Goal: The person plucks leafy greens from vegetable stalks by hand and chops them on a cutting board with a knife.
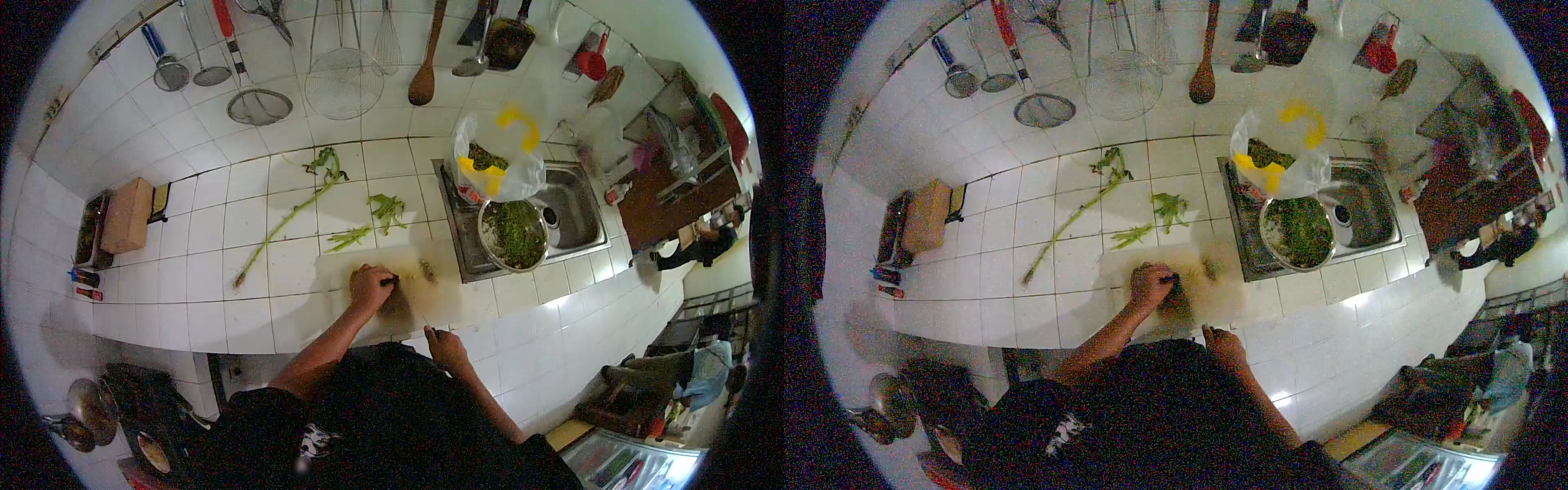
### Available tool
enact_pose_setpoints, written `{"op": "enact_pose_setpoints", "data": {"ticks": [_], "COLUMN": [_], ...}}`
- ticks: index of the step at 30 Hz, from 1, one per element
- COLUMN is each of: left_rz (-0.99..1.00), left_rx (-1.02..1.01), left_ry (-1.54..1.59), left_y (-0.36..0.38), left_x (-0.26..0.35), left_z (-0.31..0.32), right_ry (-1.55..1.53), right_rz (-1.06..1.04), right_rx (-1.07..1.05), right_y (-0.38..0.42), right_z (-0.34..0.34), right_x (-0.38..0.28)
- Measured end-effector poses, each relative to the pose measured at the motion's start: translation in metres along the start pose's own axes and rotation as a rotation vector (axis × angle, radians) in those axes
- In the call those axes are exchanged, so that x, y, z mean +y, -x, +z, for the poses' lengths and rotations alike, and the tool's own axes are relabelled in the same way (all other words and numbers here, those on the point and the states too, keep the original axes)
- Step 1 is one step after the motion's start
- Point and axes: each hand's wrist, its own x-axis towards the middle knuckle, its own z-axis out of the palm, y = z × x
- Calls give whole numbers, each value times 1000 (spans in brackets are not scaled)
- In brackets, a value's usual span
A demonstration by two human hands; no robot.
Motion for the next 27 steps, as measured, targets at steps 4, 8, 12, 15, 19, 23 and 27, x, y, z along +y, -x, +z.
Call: {"op": "enact_pose_setpoints", "data": {"ticks": [4, 8, 12, 15, 19, 23, 27], "left_rz": [-24, -33, -100, -87, 24, 68, 59], "left_rx": [-8, -57, -59, -94, -31, -55, 15], "left_ry": [-25, -22, 9, 8, 3, -26, -59], "left_y": [1, 0, -2, -3, -2, -3, 3], "left_x": [2, 2, -1, 1, -3, -2, 8], "left_z": [-1, -4, -3, -6, -3, -4, -12], "right_ry": [50, 74, 59, 54, 19, 60, 22], "right_rz": [-2, -15, 76, -41, 34, 44, 56], "right_rx": [-21, 18, 24, 32, -16, 0, 70], "right_y": [3, -3, -9, -1, -2, -12, -14], "right_z": [-13, -18, -5, -5, -3, 5, 4], "right_x": [-22, -37, -15, -8, -9, -9, -20]}}
